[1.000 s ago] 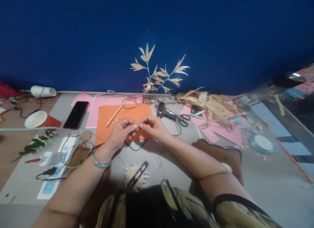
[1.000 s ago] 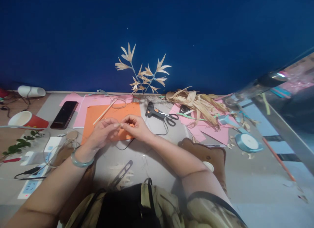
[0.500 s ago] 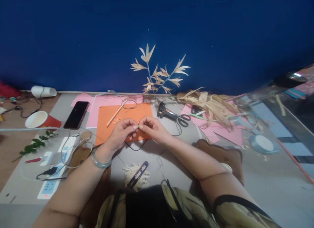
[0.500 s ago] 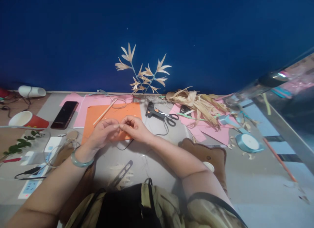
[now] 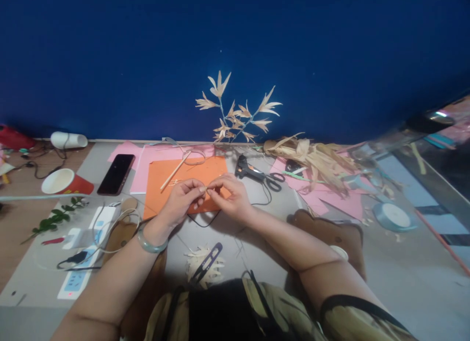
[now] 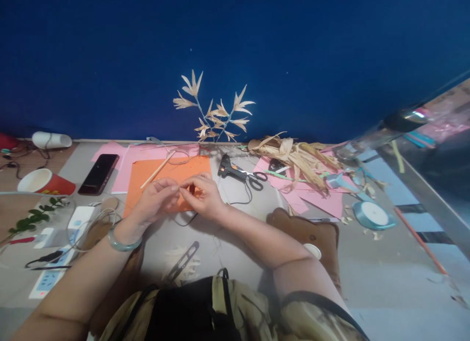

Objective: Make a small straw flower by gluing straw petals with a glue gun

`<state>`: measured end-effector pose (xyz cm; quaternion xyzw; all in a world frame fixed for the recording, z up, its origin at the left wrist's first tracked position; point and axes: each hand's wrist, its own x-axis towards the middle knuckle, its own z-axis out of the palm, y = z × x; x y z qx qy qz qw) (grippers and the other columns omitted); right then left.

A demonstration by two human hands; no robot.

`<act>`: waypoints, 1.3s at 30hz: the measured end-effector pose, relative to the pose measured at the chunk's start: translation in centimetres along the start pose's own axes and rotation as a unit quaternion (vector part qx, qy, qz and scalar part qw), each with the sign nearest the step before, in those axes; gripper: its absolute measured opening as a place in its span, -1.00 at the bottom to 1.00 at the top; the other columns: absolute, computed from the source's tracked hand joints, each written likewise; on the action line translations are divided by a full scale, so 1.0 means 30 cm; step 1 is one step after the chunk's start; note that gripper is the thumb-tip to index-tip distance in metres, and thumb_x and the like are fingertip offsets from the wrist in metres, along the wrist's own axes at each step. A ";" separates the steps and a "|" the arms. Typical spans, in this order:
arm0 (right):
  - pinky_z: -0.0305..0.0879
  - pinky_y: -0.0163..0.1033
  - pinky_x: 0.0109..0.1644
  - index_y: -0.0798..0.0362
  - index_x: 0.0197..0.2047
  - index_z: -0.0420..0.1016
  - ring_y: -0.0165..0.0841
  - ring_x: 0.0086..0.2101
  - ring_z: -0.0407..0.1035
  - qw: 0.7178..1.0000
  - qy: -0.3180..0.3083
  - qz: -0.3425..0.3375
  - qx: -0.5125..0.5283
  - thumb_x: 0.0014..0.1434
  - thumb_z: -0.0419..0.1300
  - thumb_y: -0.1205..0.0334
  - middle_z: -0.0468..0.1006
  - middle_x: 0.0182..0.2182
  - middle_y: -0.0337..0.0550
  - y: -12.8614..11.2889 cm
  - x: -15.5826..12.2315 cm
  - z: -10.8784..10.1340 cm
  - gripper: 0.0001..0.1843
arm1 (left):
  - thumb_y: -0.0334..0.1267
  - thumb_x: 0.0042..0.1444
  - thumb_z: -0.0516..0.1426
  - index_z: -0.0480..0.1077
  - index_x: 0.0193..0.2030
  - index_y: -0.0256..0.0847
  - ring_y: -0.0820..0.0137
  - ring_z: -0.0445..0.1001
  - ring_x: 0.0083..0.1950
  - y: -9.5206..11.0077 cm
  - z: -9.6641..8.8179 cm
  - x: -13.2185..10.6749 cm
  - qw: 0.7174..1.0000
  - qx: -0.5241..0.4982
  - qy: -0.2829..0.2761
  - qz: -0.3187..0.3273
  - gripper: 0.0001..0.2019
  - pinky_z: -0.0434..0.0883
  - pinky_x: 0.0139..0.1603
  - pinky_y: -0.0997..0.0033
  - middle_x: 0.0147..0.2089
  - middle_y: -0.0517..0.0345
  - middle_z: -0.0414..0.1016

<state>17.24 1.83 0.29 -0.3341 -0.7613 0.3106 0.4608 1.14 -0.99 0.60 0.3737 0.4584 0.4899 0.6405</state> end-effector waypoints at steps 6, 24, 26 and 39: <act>0.29 -0.29 -0.30 0.08 -0.38 0.49 -0.40 -0.41 0.39 0.992 -0.023 0.099 0.076 0.12 0.24 0.22 0.55 -0.46 -0.19 0.004 0.007 -0.005 -0.89 | -0.15 -0.05 0.30 0.44 -0.44 -0.29 0.60 0.27 -0.63 0.006 -0.001 -0.003 0.998 0.043 0.007 0.048 -0.77 0.21 -0.62 0.61 -0.63 0.28 0.37; 0.20 -0.32 -0.35 0.08 -0.37 0.34 -0.49 -0.50 0.24 0.941 -0.061 0.214 0.254 0.13 0.23 0.00 0.38 -0.51 -0.29 0.022 0.024 -0.005 -0.70 | -0.30 -0.03 0.28 0.42 -0.23 -0.25 0.48 0.47 -0.51 0.002 -0.030 0.004 0.991 0.067 0.032 0.115 -0.79 0.42 -0.40 0.50 -0.54 0.23 0.50; 0.20 -0.32 -0.35 0.07 -0.38 0.33 -0.48 -0.49 0.24 0.940 -0.061 0.219 0.255 0.13 0.23 -0.02 0.38 -0.51 -0.28 0.019 0.028 -0.008 -0.68 | -0.31 -0.03 0.28 0.38 -0.20 -0.23 0.49 0.47 -0.50 0.003 -0.030 0.003 0.992 0.052 0.030 0.113 -0.76 0.42 -0.39 0.50 -0.54 0.26 0.49; 0.20 -0.31 -0.36 0.06 -0.40 0.37 -0.47 -0.49 0.24 0.947 -0.032 0.215 0.236 0.08 0.27 0.00 0.39 -0.53 -0.28 0.027 0.069 -0.067 -0.70 | -0.09 0.05 0.22 0.49 -0.29 -0.27 0.46 0.44 -0.52 0.013 -0.051 0.014 0.991 0.094 0.052 0.082 -0.74 0.39 -0.41 0.46 -0.57 0.18 0.47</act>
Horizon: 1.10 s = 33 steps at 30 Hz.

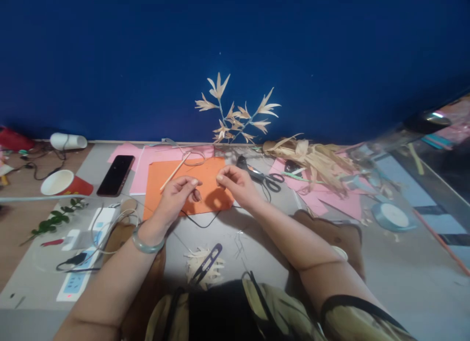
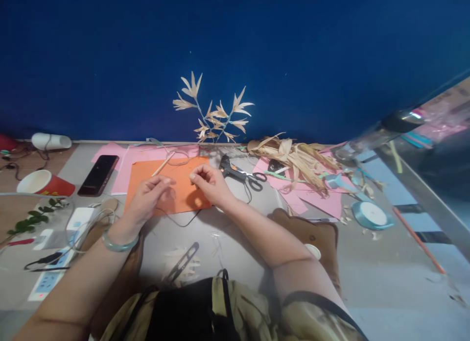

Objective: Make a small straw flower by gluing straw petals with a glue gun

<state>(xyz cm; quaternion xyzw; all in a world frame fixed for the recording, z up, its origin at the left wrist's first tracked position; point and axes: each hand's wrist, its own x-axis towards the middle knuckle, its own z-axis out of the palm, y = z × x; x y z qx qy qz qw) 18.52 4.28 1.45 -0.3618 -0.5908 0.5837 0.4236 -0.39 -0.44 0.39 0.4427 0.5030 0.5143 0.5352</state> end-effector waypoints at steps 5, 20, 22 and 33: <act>0.20 -0.32 -0.33 0.10 -0.40 0.41 -0.47 -0.46 0.26 0.998 -0.050 0.023 -0.043 0.08 0.25 0.09 0.41 -0.49 -0.26 0.022 -0.007 0.028 -0.76 | -0.09 -0.02 0.26 0.53 -0.34 -0.25 0.38 0.49 -0.25 -0.018 0.018 0.007 0.997 0.068 -0.010 0.035 -0.75 0.43 -0.24 0.41 -0.26 0.06 0.55; 0.14 -0.34 -0.41 0.08 -0.45 0.34 -0.50 -0.53 0.19 0.998 -0.004 0.045 -0.039 0.04 0.18 0.21 0.34 -0.57 -0.33 0.052 0.010 0.031 -0.87 | -0.19 -0.04 0.24 0.41 -0.42 -0.26 0.47 0.42 -0.37 -0.032 0.021 0.023 0.997 0.000 0.076 -0.006 -0.83 0.35 -0.31 0.50 -0.43 0.16 0.48; 0.13 -0.35 -0.43 0.08 -0.45 0.35 -0.50 -0.54 0.18 0.998 -0.002 0.048 -0.036 0.03 0.20 0.20 0.34 -0.58 -0.33 0.052 0.010 0.032 -0.86 | -0.19 -0.01 0.23 0.41 -0.37 -0.24 0.49 0.42 -0.38 -0.031 0.019 0.025 0.993 -0.004 0.113 0.015 -0.84 0.35 -0.30 0.51 -0.41 0.17 0.47; 0.11 -0.33 -0.42 0.08 -0.46 0.35 -0.50 -0.53 0.17 0.998 0.006 0.026 -0.054 0.04 0.18 0.19 0.34 -0.56 -0.33 0.043 -0.003 0.040 -0.85 | -0.21 -0.03 0.27 0.57 -0.43 -0.17 0.31 0.52 -0.29 -0.043 0.017 0.015 0.979 0.181 0.023 0.091 -0.91 0.40 -0.14 0.33 -0.39 0.09 0.60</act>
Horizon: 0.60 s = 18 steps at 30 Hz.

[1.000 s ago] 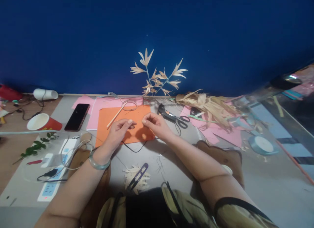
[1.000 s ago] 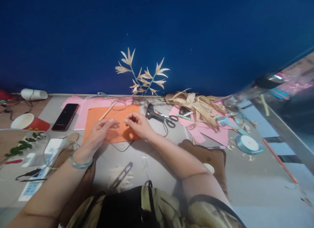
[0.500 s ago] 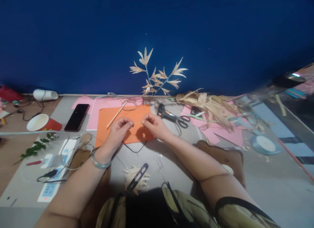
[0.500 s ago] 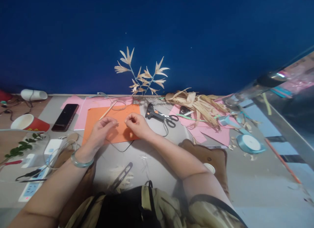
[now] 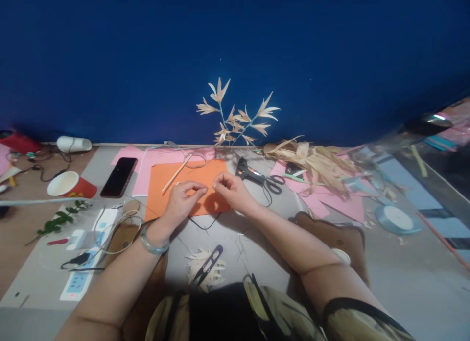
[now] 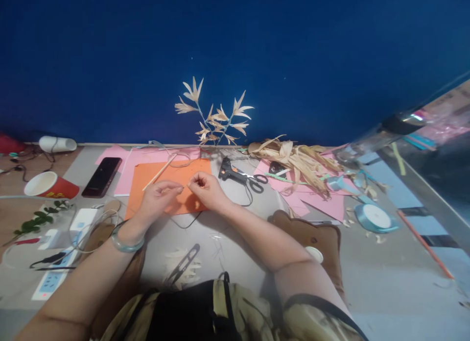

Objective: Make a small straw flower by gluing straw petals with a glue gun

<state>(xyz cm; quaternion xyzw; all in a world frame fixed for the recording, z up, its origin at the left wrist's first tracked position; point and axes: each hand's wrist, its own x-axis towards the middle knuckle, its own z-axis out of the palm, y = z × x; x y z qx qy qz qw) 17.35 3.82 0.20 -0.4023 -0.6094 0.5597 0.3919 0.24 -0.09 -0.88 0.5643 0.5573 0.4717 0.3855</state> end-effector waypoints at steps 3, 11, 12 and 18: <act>0.11 -0.34 -0.43 0.07 -0.44 0.33 -0.49 -0.53 0.16 1.000 0.019 -0.002 0.007 0.04 0.18 0.19 0.33 -0.57 -0.33 0.003 0.005 -0.004 -0.86 | -0.19 -0.07 0.29 0.55 -0.44 -0.20 0.36 0.49 -0.37 0.018 -0.004 0.001 0.996 -0.060 -0.014 -0.061 -0.87 0.40 -0.24 0.38 -0.45 0.12 0.57; 0.18 -0.26 -0.32 0.04 -0.43 0.32 -0.43 -0.46 0.23 0.992 0.054 -0.085 -0.072 0.12 0.15 0.18 0.38 -0.50 -0.27 0.019 -0.007 0.005 -0.85 | -0.21 -0.28 0.40 0.50 -0.52 -0.27 0.50 0.41 -0.46 0.055 -0.012 -0.001 0.921 -0.314 -0.068 -0.220 -0.77 0.37 -0.38 0.52 -0.54 0.18 0.47; 0.19 -0.23 -0.26 0.03 -0.43 0.33 -0.41 -0.45 0.25 0.985 0.055 -0.118 -0.111 0.13 0.14 0.18 0.41 -0.50 -0.25 0.022 -0.012 0.006 -0.85 | -0.21 -0.28 0.40 0.50 -0.51 -0.27 0.50 0.41 -0.46 0.053 -0.012 0.000 0.916 -0.325 -0.060 -0.226 -0.77 0.37 -0.38 0.52 -0.54 0.17 0.47; 0.04 -0.08 -0.03 0.02 -0.38 0.37 -0.39 -0.44 0.28 0.889 -0.013 -0.310 -0.337 0.21 0.08 0.29 0.49 -0.48 -0.22 0.046 -0.024 -0.002 -0.88 | -0.20 -0.19 0.36 0.54 -0.42 -0.28 0.52 0.40 -0.45 0.035 -0.004 0.003 0.931 -0.302 -0.008 -0.205 -0.79 0.36 -0.36 0.52 -0.49 0.17 0.49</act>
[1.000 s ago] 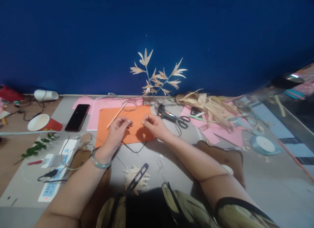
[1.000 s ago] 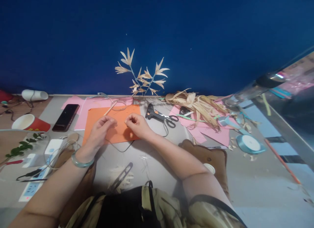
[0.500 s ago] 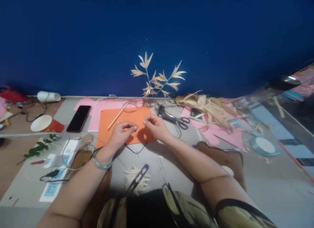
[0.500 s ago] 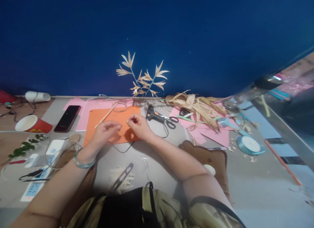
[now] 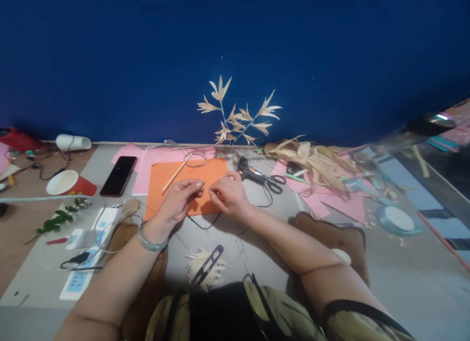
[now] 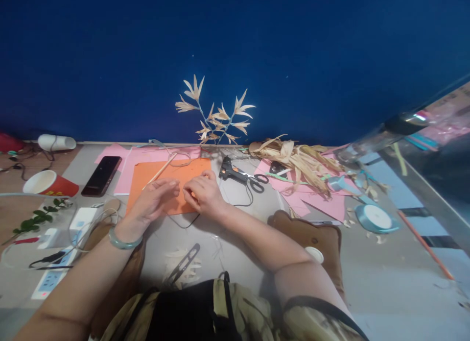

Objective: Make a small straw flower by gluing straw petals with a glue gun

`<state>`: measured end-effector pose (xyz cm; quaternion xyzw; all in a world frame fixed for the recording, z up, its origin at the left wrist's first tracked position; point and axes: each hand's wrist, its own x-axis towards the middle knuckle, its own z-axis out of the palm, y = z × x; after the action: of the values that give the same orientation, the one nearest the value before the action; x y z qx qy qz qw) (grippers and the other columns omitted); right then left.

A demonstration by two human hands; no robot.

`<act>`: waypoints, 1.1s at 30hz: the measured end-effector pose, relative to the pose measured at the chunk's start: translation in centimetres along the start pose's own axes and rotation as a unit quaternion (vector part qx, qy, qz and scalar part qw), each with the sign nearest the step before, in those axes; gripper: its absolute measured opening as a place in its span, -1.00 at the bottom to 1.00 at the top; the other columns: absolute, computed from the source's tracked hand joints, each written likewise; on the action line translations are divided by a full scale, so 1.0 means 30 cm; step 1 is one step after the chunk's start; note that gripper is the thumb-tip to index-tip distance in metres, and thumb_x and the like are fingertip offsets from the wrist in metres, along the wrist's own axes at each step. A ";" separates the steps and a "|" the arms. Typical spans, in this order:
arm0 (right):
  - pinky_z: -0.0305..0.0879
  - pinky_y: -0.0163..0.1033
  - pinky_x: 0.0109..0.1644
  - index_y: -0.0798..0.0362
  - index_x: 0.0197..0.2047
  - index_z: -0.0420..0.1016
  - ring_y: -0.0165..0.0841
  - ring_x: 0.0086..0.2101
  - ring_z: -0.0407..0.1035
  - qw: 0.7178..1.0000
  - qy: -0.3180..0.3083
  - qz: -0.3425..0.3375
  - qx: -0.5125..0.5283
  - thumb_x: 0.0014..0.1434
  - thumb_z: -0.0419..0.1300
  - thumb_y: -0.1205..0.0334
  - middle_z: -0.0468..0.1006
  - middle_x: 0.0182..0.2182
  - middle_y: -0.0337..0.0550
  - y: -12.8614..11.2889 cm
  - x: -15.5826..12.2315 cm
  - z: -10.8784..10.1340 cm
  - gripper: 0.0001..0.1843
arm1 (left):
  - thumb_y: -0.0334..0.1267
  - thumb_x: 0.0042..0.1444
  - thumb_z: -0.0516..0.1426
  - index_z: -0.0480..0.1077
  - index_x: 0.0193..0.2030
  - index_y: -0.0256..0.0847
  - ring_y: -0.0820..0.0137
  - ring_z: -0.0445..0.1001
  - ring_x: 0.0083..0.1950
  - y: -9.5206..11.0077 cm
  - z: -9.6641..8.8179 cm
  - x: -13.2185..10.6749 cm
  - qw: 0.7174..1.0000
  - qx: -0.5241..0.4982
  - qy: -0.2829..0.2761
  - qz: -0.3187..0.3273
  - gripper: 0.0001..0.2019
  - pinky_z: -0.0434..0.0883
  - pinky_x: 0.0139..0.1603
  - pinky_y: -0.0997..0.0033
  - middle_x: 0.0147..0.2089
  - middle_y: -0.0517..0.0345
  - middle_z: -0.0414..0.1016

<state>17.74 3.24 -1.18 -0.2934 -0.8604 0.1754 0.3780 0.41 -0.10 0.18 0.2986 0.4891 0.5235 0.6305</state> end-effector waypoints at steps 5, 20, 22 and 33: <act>0.01 -0.07 -0.02 0.02 -0.34 0.37 -0.35 -0.39 0.30 0.999 -0.037 -0.037 -0.010 0.25 0.03 0.31 0.51 -0.41 -0.15 0.013 0.004 -0.002 -0.85 | -0.19 -0.12 0.32 0.57 -0.43 -0.23 0.44 0.43 -0.40 0.002 0.009 -0.008 0.982 0.152 0.006 0.110 -0.84 0.38 -0.30 0.45 -0.46 0.14 0.54; 0.22 -0.28 -0.30 0.05 -0.37 0.35 -0.39 -0.40 0.32 0.948 -0.039 0.182 0.258 0.21 0.12 0.14 0.45 -0.45 -0.22 -0.030 0.026 -0.018 -0.82 | -0.21 -0.13 0.33 0.54 -0.42 -0.27 0.41 0.48 -0.40 -0.004 -0.003 -0.005 0.974 0.198 -0.041 0.103 -0.82 0.41 -0.32 0.44 -0.42 0.09 0.56; 0.23 -0.26 -0.29 0.05 -0.37 0.35 -0.38 -0.40 0.32 0.954 -0.037 0.162 0.249 0.21 0.12 0.15 0.44 -0.45 -0.21 -0.023 0.026 -0.017 -0.83 | -0.20 -0.16 0.36 0.53 -0.43 -0.29 0.45 0.46 -0.46 -0.001 -0.005 -0.008 0.985 0.160 -0.045 0.048 -0.79 0.41 -0.36 0.47 -0.49 0.12 0.53; 0.26 -0.28 -0.27 0.06 -0.41 0.34 -0.40 -0.39 0.34 0.954 -0.050 0.151 0.254 0.15 0.14 0.25 0.45 -0.43 -0.19 -0.012 0.017 -0.013 -0.88 | -0.15 -0.21 0.39 0.48 -0.42 -0.33 0.45 0.51 -0.47 0.014 -0.006 -0.022 0.985 0.066 -0.108 -0.116 -0.69 0.49 -0.31 0.44 -0.51 0.11 0.54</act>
<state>17.63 3.34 -0.44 -0.3049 -0.7506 0.4580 0.3660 0.11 -0.65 0.71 0.3356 0.4831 0.3781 0.7149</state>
